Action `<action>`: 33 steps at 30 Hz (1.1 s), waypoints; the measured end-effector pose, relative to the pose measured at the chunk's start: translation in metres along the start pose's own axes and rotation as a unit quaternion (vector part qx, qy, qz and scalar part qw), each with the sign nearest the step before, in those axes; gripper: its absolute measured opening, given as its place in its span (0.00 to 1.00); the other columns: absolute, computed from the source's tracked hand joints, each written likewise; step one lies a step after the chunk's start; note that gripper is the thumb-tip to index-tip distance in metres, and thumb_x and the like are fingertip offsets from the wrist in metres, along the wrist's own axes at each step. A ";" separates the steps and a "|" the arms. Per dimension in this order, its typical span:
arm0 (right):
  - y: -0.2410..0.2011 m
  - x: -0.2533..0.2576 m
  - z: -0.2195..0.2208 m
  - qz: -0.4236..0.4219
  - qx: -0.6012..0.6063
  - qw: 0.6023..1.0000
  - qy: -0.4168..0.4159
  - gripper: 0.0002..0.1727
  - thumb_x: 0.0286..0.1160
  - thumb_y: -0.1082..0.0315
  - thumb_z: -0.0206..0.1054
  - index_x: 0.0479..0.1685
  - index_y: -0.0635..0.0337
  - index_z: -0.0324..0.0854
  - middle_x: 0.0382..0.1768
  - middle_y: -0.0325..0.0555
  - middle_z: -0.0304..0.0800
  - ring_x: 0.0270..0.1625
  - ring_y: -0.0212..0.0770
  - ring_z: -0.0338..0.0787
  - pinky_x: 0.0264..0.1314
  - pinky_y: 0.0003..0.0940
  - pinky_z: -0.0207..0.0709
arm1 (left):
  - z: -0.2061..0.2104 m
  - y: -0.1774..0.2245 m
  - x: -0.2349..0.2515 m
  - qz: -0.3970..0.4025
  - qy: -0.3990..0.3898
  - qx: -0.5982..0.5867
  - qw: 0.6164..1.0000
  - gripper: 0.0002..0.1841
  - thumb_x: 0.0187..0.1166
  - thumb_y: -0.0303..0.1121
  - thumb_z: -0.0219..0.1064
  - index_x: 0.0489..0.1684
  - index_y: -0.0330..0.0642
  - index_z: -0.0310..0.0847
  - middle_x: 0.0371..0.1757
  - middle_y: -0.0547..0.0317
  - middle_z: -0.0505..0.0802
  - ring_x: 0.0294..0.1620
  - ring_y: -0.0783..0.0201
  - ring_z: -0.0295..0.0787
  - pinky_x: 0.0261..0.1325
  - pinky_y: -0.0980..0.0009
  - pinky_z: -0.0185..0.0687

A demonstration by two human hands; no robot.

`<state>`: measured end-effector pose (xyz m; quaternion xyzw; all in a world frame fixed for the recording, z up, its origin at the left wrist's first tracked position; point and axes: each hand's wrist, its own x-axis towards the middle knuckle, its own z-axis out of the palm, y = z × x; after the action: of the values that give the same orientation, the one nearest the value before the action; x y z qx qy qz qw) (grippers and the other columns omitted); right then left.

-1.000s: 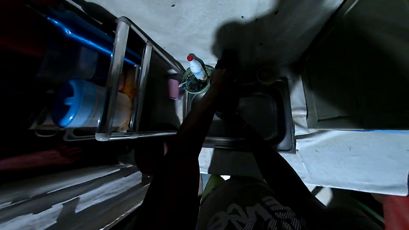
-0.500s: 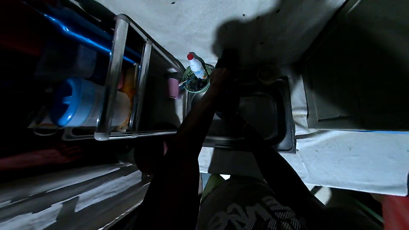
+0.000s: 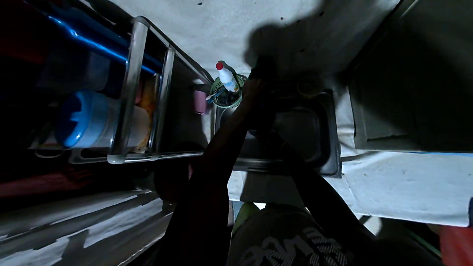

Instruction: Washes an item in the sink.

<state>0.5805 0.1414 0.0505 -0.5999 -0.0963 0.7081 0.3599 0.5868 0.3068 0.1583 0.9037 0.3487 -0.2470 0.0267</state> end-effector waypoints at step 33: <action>-0.037 -0.044 0.005 0.033 -0.036 0.998 0.026 0.16 0.90 0.61 0.61 0.65 0.61 0.76 0.35 0.41 0.78 0.28 0.31 0.75 0.34 0.24 0.73 | 0.019 0.011 -0.016 -0.210 0.098 -0.466 0.854 0.31 0.83 0.49 0.64 0.79 0.37 0.71 0.65 0.34 0.88 0.69 0.39 0.85 0.69 0.39 0.79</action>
<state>0.5918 0.1417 0.1074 -0.6332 -0.0923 0.7001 0.3169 0.5757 0.2841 0.1474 0.7103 0.6049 0.0348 0.3583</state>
